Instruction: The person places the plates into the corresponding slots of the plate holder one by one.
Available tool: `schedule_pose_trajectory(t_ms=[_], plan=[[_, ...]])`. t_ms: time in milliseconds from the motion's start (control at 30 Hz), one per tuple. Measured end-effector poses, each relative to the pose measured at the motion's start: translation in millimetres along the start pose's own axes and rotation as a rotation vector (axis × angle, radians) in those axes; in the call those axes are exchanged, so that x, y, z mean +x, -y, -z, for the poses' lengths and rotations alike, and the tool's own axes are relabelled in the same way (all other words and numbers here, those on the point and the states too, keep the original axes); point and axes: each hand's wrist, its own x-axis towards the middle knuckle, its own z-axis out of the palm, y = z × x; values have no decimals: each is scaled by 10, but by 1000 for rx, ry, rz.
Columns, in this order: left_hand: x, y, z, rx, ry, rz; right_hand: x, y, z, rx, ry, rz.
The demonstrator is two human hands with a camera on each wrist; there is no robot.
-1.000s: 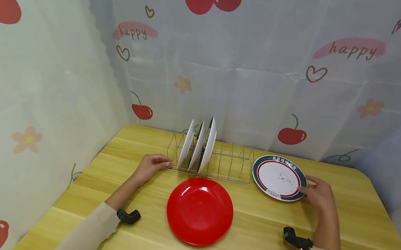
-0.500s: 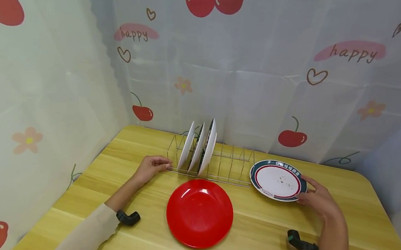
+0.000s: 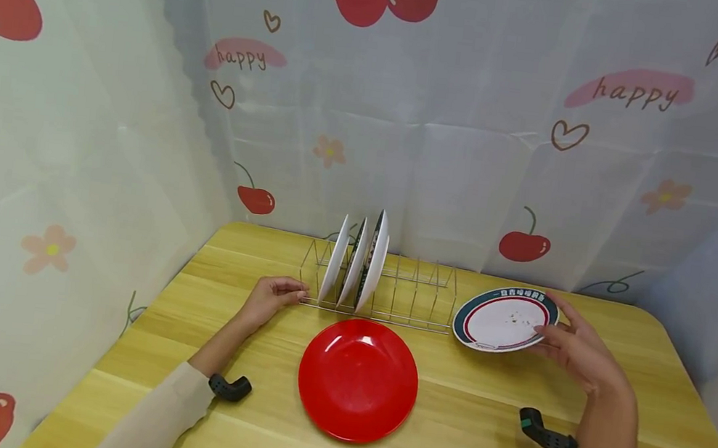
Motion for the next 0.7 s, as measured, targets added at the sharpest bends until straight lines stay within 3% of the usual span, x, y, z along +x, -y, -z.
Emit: schedule_pose_trajectory(t_ms=[167,367,700], plan=[[8,-2,1,-10,10,4,-27,146,-89,45,-5,78],[16,-32,5,-10,21,31,-74,336,-253,29,-113,119],[11,22,15,0,22,-8,-122,651,-570,14,-283,272]])
